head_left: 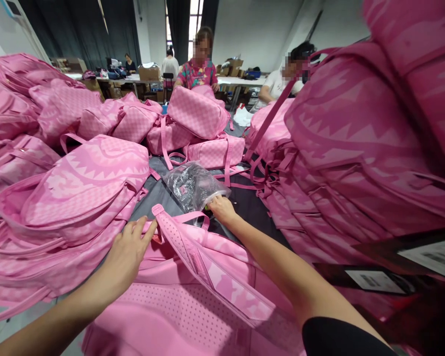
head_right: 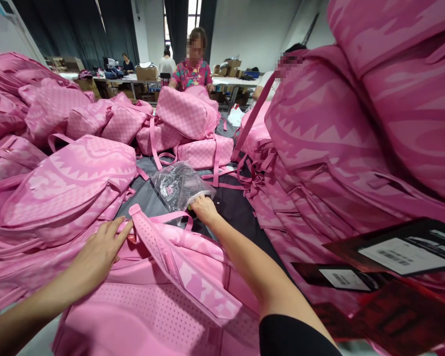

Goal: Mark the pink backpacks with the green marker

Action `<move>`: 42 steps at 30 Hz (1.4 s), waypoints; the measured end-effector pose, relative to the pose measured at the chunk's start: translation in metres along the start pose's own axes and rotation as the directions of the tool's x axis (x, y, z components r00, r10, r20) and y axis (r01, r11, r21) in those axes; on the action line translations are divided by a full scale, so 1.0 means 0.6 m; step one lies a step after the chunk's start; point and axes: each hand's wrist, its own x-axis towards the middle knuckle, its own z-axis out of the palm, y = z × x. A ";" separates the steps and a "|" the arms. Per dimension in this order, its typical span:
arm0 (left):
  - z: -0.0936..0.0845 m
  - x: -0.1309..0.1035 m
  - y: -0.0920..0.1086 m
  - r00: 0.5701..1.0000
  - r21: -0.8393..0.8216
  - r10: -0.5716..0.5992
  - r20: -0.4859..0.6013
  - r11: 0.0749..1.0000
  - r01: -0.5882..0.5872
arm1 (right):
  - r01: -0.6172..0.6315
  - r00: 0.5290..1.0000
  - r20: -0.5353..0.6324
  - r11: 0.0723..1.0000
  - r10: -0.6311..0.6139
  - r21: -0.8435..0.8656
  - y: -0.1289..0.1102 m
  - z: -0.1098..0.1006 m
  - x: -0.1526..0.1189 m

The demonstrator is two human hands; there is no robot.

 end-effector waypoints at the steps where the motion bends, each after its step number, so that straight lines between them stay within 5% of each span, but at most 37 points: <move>1: 0.000 0.000 0.000 1.000 0.009 0.001 0.001 1.000 -0.001 | 0.010 1.000 -0.003 1.000 -0.010 -0.003 -0.001 -0.001 -0.004; 8: -0.014 0.001 0.008 0.997 0.092 -0.025 0.079 0.996 0.018 | 0.046 0.999 0.009 0.999 -0.046 0.022 -0.012 -0.015 -0.018; 15: -0.014 0.007 -0.005 0.998 -0.037 -0.001 0.070 0.999 0.004 | -0.159 0.983 -0.087 0.987 0.160 0.016 0.004 -0.075 -0.083; 17: -0.017 0.009 -0.008 1.000 -0.145 -0.005 0.007 0.989 0.006 | -0.197 0.974 -0.111 0.980 0.196 0.005 -0.001 -0.103 -0.122; 19: -0.025 0.007 0.000 0.986 -0.322 -0.028 -0.165 0.946 -0.027 | -0.154 0.964 -0.216 0.988 0.154 0.021 -0.020 -0.133 -0.163; 21: -0.037 0.002 0.018 0.939 -0.572 -0.114 -0.324 0.814 -0.098 | 0.061 0.886 -0.463 0.996 -0.024 0.066 -0.054 -0.163 -0.200; 22: -0.044 -0.001 0.031 0.933 -0.709 -0.156 -0.324 0.693 -0.131 | 0.210 0.793 -0.596 0.975 -0.129 0.068 -0.075 -0.177 -0.215; 24: -0.053 -0.007 0.055 0.982 -0.927 -0.102 -0.160 0.357 -0.114 | 0.467 0.571 -0.768 0.884 -0.291 0.012 -0.118 -0.204 -0.237; 26: -0.056 -0.015 0.072 0.996 -0.997 0.088 0.025 0.072 0.019 | 0.587 0.475 -0.806 0.810 -0.352 -0.008 -0.156 -0.224 -0.249; 28: -0.056 -0.026 0.078 0.992 -0.998 0.116 0.059 -0.029 0.063 | 0.588 0.518 -0.821 0.797 -0.240 0.138 -0.181 -0.237 -0.255; 31: -0.053 -0.047 0.076 0.994 -0.999 -0.099 -0.037 -0.003 -0.037 | 0.437 0.755 -0.649 0.666 0.094 0.605 -0.203 -0.247 -0.257; 34: -0.047 -0.066 0.076 0.979 -0.994 -0.178 -0.103 0.062 -0.093 | 0.325 0.910 -0.406 0.473 0.078 0.819 -0.218 -0.247 -0.255; 36: -0.039 -0.078 0.076 0.974 -0.981 -0.191 -0.126 0.170 -0.094 | 0.329 0.921 -0.389 0.489 0.024 0.808 -0.225 -0.243 -0.251; 39: -0.019 -0.098 0.059 0.952 -0.943 -0.242 -0.187 0.315 -0.105 | 0.336 0.896 -0.445 0.644 0.008 0.687 -0.223 -0.233 -0.238; 42: 0.013 -0.119 0.016 0.820 -0.872 -0.474 -0.321 0.485 -0.061 | 0.212 0.916 -0.399 0.797 0.039 0.566 -0.218 -0.227 -0.216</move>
